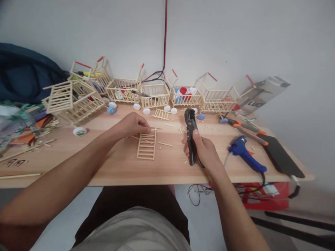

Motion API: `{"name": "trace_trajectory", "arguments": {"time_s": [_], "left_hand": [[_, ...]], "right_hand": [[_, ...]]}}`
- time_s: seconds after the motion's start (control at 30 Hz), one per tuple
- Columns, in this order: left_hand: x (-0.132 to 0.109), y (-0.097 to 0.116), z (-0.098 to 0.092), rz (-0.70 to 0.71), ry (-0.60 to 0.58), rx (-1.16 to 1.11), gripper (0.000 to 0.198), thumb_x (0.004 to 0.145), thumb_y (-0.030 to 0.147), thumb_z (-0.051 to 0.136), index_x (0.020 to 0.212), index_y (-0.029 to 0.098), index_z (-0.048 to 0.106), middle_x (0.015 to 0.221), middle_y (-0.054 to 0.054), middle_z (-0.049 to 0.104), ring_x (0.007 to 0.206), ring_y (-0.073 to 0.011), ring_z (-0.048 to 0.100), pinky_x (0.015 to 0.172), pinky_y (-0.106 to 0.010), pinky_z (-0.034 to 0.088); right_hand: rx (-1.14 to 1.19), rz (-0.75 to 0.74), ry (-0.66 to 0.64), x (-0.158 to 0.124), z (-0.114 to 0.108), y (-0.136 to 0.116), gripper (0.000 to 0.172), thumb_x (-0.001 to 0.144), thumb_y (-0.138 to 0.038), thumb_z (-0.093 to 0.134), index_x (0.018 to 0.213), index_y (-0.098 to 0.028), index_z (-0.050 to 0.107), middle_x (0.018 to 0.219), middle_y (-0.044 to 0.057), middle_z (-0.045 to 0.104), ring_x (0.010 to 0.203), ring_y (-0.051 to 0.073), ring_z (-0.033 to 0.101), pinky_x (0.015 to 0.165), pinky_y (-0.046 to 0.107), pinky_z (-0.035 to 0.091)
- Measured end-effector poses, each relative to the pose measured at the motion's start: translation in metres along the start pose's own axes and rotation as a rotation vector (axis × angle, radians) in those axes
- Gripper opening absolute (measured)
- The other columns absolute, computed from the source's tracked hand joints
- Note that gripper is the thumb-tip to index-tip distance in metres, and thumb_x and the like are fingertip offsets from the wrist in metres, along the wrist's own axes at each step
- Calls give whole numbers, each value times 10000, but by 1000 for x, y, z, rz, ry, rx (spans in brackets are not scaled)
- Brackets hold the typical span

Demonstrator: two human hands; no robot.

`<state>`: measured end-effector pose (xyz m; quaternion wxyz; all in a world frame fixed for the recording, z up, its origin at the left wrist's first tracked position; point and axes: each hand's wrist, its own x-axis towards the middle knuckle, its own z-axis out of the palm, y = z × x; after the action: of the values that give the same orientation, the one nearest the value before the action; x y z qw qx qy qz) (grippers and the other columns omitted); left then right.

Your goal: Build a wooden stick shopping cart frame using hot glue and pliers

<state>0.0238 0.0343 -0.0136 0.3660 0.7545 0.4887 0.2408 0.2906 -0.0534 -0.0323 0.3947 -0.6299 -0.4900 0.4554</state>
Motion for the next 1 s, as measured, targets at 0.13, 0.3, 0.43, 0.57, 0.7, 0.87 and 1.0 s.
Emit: {"name": "trace_trajectory", "arguments": {"time_s": [0.13,0.3,0.43,0.57,0.7,0.87,1.0], "left_hand": [[2,4,1,-3,-6,53,88,652,161,677,611,137,752,485,-14,608,487,-110,512,483,-219,362],[4,6,-2,43,-24,132,124,636,98,637,549,139,714,425,9,538,452,-93,473,459,-211,335],[6,4,-4,30,-73,131,126,636,97,620,542,137,692,413,10,524,422,-96,476,445,-214,345],[8,2,-5,-22,-110,87,97,642,105,637,574,140,698,437,1,553,412,-107,499,436,-220,364],[9,4,-6,-33,-121,98,104,643,96,627,607,140,714,455,1,576,419,-105,509,442,-216,369],[9,8,-4,61,-56,254,121,591,56,611,569,143,693,476,12,586,493,-99,520,480,-202,349],[8,8,-7,83,-37,236,130,613,63,599,584,140,700,490,14,582,504,-100,516,504,-213,343]], "right_hand": [[22,6,4,-1,1,0,631,818,-735,450,900,-147,665,575,44,615,483,166,575,424,263,460],[28,-15,-1,-5,4,-4,616,840,-728,409,860,-161,646,573,37,593,468,155,543,413,259,436],[41,-10,6,-8,4,-4,596,843,-721,417,857,-169,640,601,37,588,505,157,544,431,255,432],[69,5,2,-9,4,-4,582,843,-711,435,867,-163,630,603,41,590,517,154,544,445,248,418],[75,-4,23,-8,4,-3,572,855,-697,431,862,-160,629,603,42,593,521,148,543,452,243,409],[56,-12,13,-8,4,-3,568,857,-699,425,860,-168,626,609,35,596,525,149,547,453,244,412],[57,-15,11,-10,4,-5,566,867,-687,421,872,-160,627,609,36,592,524,145,543,455,243,412]]}}
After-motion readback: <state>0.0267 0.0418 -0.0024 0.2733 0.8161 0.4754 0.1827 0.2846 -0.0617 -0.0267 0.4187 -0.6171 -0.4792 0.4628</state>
